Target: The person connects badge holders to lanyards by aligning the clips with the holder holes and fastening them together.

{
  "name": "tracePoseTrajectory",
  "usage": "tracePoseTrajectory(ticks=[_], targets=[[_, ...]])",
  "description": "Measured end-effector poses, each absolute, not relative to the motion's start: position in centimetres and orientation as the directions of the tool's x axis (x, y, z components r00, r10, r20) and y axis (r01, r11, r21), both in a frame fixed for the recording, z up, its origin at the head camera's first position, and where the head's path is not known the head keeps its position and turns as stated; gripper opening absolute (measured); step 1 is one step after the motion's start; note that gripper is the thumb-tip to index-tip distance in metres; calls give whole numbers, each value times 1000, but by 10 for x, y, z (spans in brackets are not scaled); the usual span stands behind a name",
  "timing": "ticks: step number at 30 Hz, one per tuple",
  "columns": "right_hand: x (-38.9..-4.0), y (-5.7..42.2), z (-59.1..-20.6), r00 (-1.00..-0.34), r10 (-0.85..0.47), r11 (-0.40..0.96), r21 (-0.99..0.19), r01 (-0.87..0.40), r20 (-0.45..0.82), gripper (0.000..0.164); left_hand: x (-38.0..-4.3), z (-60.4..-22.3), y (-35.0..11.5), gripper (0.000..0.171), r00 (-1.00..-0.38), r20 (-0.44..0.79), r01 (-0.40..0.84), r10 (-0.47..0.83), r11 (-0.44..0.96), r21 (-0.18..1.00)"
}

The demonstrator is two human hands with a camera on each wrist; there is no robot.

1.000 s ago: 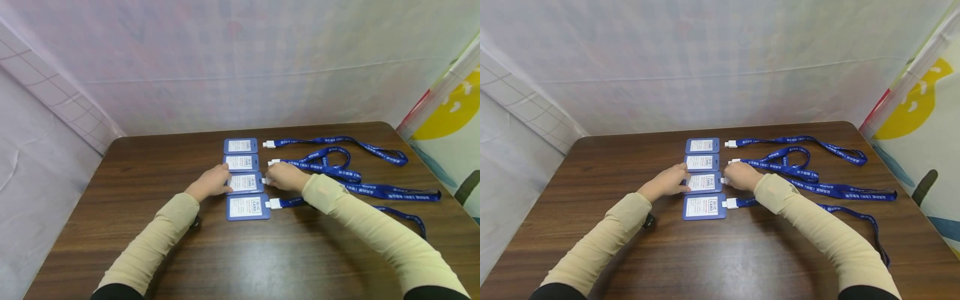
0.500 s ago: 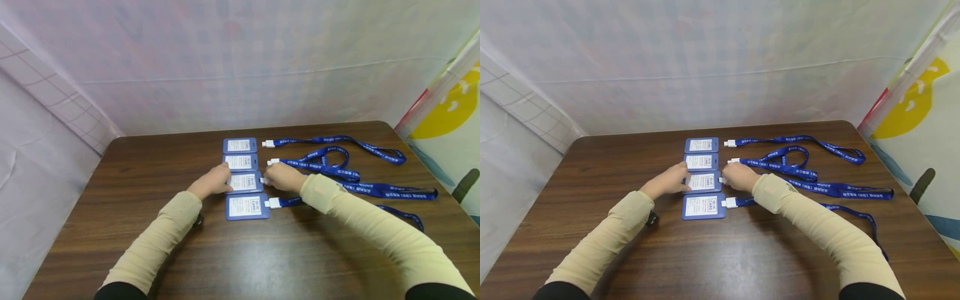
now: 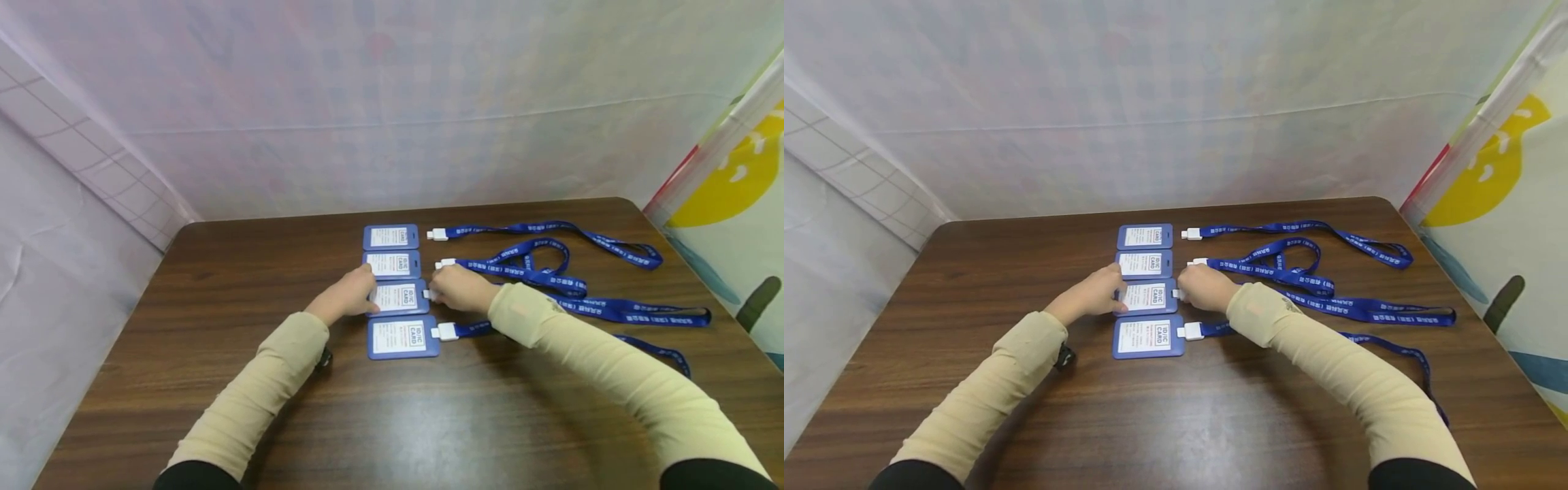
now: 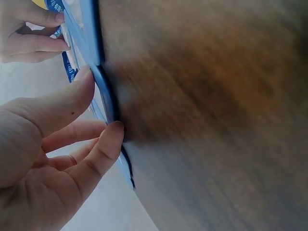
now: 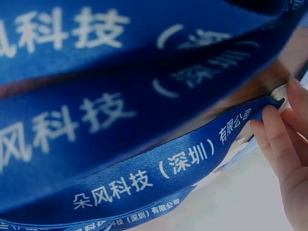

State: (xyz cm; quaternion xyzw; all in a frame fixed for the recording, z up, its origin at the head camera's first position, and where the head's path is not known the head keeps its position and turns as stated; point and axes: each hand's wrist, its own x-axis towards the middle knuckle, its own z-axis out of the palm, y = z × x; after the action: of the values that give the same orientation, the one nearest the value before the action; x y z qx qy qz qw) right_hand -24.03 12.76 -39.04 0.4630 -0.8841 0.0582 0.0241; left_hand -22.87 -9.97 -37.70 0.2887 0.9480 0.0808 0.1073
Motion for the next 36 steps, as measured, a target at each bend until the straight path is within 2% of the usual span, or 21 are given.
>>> tracePoseTrajectory(ticks=[9, 14, 23, 29, 36], targets=[[-240, 124, -391, -567, -820, 561, -86, -823, 78, 9, -228, -379, -102, 28, -814, -161, 520, 558, 824, 223], [-241, 123, -392, -580, -812, 577, -61, -814, 68, 9, -227, -379, -103, 27, -814, -146, 524, 562, 819, 232], [-240, 125, -390, -600, -799, 596, -91, -798, 36, 5, -230, -378, -100, 27, -804, -130, 544, 580, 806, 234], [-241, 127, -391, -566, -820, 557, -110, -823, 79, 6, -231, -379, -103, 28, -793, -110, 568, 599, 793, 220], [-242, 130, -388, -554, -829, 541, -144, -829, 76, 8, -230, -381, -109, 25, -801, -91, 552, 592, 789, 270]])
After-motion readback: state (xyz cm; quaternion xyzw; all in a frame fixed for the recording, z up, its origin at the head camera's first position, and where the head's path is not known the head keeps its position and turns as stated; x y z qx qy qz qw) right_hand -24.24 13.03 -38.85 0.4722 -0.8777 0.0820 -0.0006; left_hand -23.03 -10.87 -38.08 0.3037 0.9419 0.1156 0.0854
